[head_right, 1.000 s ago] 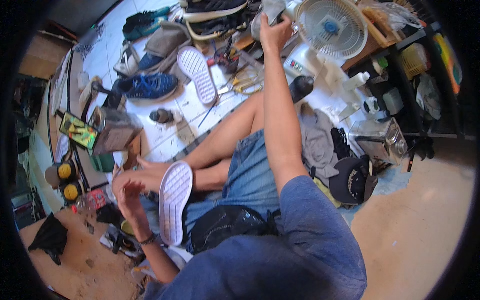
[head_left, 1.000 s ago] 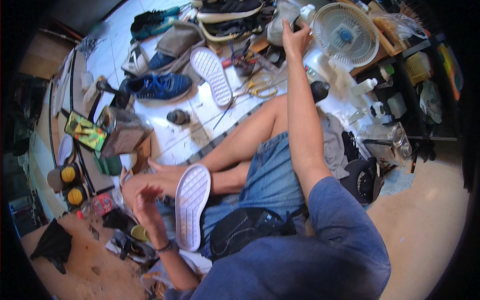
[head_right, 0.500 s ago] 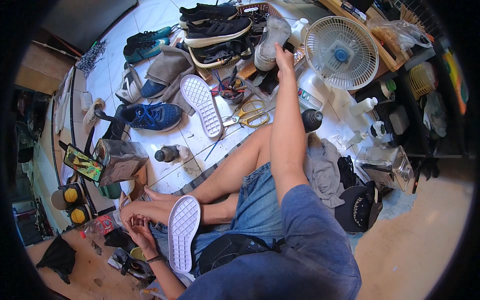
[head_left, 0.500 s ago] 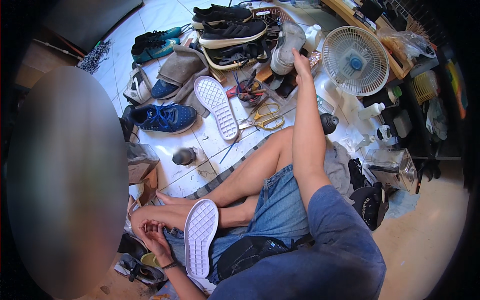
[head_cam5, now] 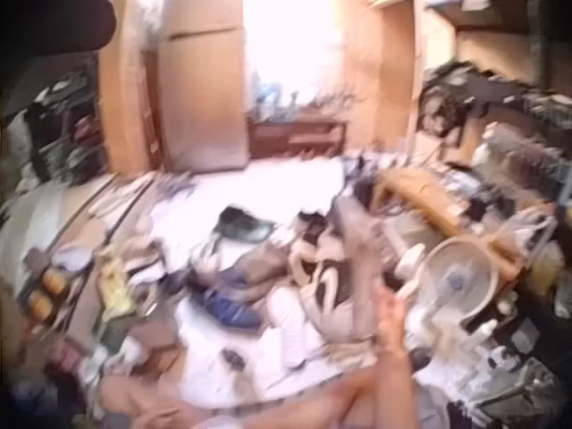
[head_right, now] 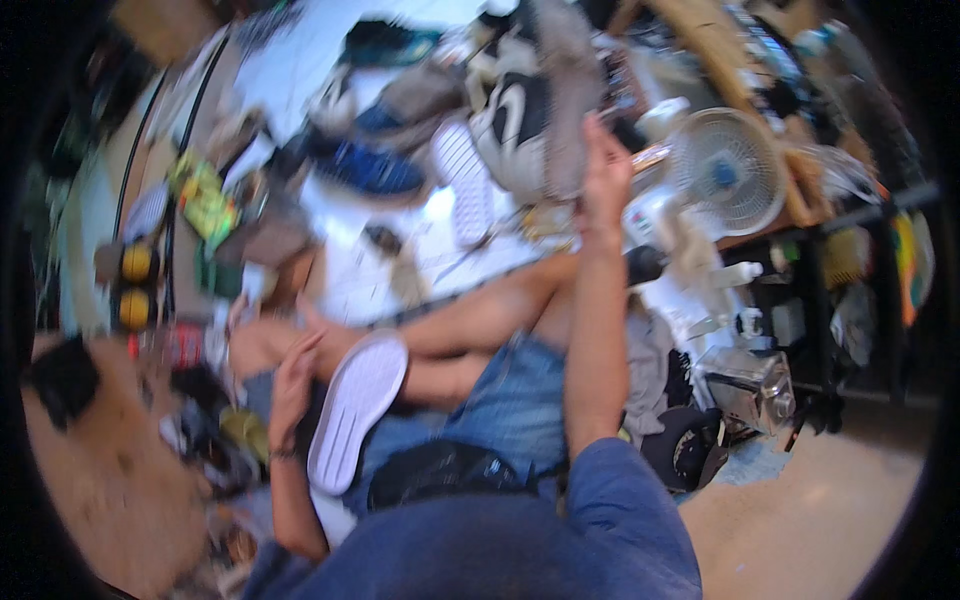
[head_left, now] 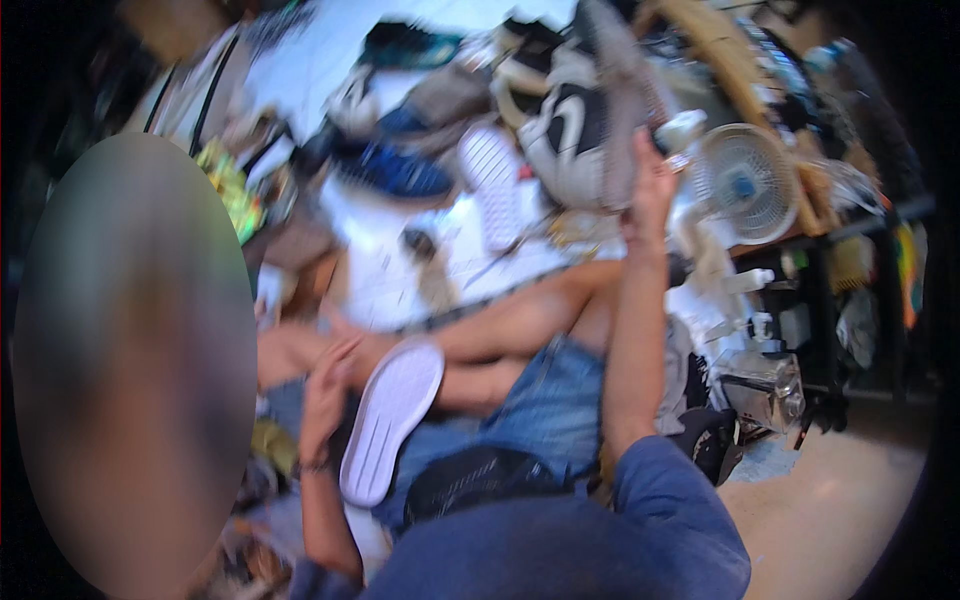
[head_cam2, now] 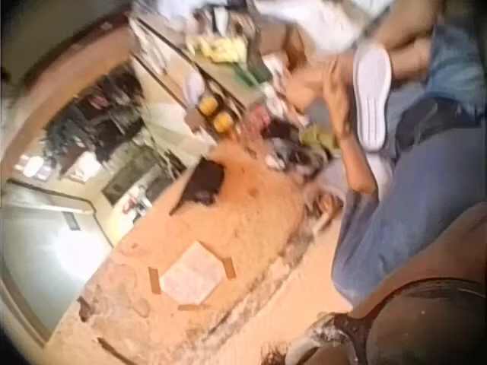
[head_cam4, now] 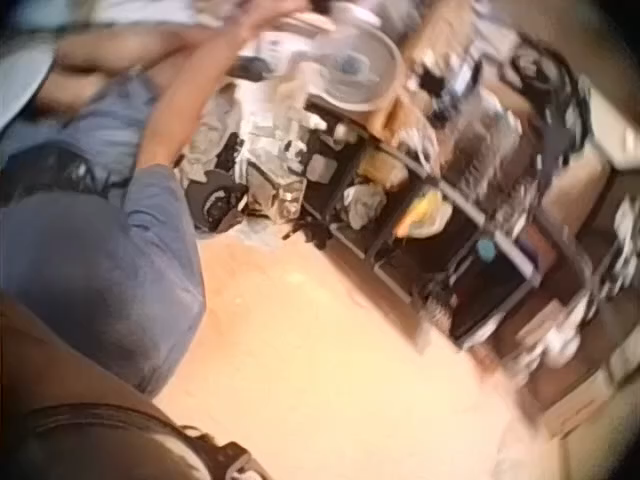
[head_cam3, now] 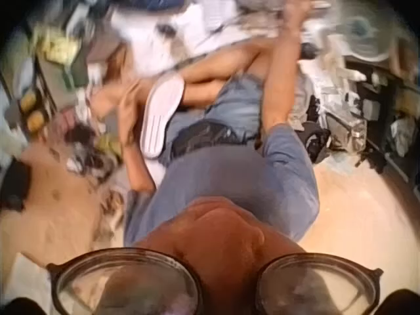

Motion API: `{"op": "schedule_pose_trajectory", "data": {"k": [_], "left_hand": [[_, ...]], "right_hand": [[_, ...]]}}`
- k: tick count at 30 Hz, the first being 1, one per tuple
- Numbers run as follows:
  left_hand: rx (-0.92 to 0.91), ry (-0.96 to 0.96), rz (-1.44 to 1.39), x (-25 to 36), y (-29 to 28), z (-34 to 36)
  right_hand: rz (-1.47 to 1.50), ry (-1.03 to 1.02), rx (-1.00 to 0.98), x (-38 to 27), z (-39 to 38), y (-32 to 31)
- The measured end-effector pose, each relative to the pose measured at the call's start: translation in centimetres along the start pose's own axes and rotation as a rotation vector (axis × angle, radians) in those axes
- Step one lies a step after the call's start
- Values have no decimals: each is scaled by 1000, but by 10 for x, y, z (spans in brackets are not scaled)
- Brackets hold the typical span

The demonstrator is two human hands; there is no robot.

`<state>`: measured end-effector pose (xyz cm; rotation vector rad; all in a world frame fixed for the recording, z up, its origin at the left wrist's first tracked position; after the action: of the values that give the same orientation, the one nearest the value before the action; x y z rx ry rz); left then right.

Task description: The person is cleaning and fitting a new sole onto a sneaker while sitting on the floor.

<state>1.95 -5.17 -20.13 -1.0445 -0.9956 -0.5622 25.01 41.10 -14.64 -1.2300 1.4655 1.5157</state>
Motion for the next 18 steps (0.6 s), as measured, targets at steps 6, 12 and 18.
{"op": "schedule_pose_trajectory", "data": {"k": [6,12,18], "left_hand": [[-443,214,804,27,41,-8],[-180,57,477,17,32,-7],[-127,70,381,9,31,-6]], "right_hand": [[207,406,-219,18,-105,-26],[381,415,-597,60,-200,-42],[508,893,-809,90,-269,-18]]}}
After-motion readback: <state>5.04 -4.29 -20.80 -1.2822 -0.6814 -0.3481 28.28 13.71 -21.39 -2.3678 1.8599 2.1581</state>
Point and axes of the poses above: each hand's wrist, its own z-axis towards the middle knuckle, its own y-axis out of the palm, x = y × z, the point moved 5 cm from there along z, towards the middle knuckle, and after that the axes turned 15 degrees about y, right-handed, at the moved point
